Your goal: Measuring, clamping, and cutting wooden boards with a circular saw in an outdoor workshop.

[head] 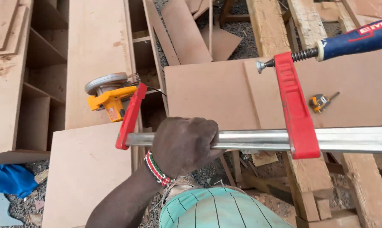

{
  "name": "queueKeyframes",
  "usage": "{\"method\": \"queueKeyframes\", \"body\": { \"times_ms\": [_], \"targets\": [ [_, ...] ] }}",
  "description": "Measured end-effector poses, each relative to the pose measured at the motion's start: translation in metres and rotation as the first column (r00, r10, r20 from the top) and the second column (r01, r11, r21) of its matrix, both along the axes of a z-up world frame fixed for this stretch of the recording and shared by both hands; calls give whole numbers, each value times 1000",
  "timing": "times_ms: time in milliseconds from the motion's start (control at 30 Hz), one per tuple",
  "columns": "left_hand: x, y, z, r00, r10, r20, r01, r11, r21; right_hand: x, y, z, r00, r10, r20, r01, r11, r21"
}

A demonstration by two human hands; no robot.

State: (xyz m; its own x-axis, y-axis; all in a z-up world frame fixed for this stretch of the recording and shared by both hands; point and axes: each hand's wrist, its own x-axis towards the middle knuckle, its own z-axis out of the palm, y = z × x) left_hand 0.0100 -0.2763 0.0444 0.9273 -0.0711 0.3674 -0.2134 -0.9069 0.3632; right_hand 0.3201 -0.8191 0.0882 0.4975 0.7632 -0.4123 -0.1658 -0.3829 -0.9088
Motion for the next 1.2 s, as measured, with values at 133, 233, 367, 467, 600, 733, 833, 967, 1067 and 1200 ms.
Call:
{"method": "queueKeyframes", "body": {
  "times_ms": [133,233,367,467,600,733,833,967,1067,1200],
  "targets": [
    [-14,-147,-21,996,-55,77,67,985,-160,-91,-28,-42,998,-23,-61,40,957,288],
    [-17,-227,-49,991,-136,10,135,968,-211,-186,16,-30,995,5,-99,45,870,491],
    [-11,-302,-98,968,-231,-101,189,931,-311,-264,34,3,749,-521,-408,659,530,534],
    [1,-329,-119,969,-247,-20,234,939,-252,-259,39,-13,661,-685,-305,723,475,501],
    [30,-322,-87,738,-554,-385,446,829,-338,-251,23,-59,689,-650,-320,692,459,557],
    [74,-279,-49,977,-213,25,157,631,-760,-246,26,-119,709,-701,-82,621,566,542],
    [123,-259,-13,985,-19,173,130,744,-655,-253,50,-118,628,-768,-127,757,564,331],
    [190,-264,-37,941,-332,60,242,539,-807,-239,61,-118,711,-703,11,658,671,342],
    [216,-265,-49,892,-440,104,238,262,-935,-228,72,-92,725,-516,456,603,795,-59],
    [227,-268,-68,891,-430,149,298,306,-904,-211,91,-121,464,-789,403,701,605,377]
  ]
}}
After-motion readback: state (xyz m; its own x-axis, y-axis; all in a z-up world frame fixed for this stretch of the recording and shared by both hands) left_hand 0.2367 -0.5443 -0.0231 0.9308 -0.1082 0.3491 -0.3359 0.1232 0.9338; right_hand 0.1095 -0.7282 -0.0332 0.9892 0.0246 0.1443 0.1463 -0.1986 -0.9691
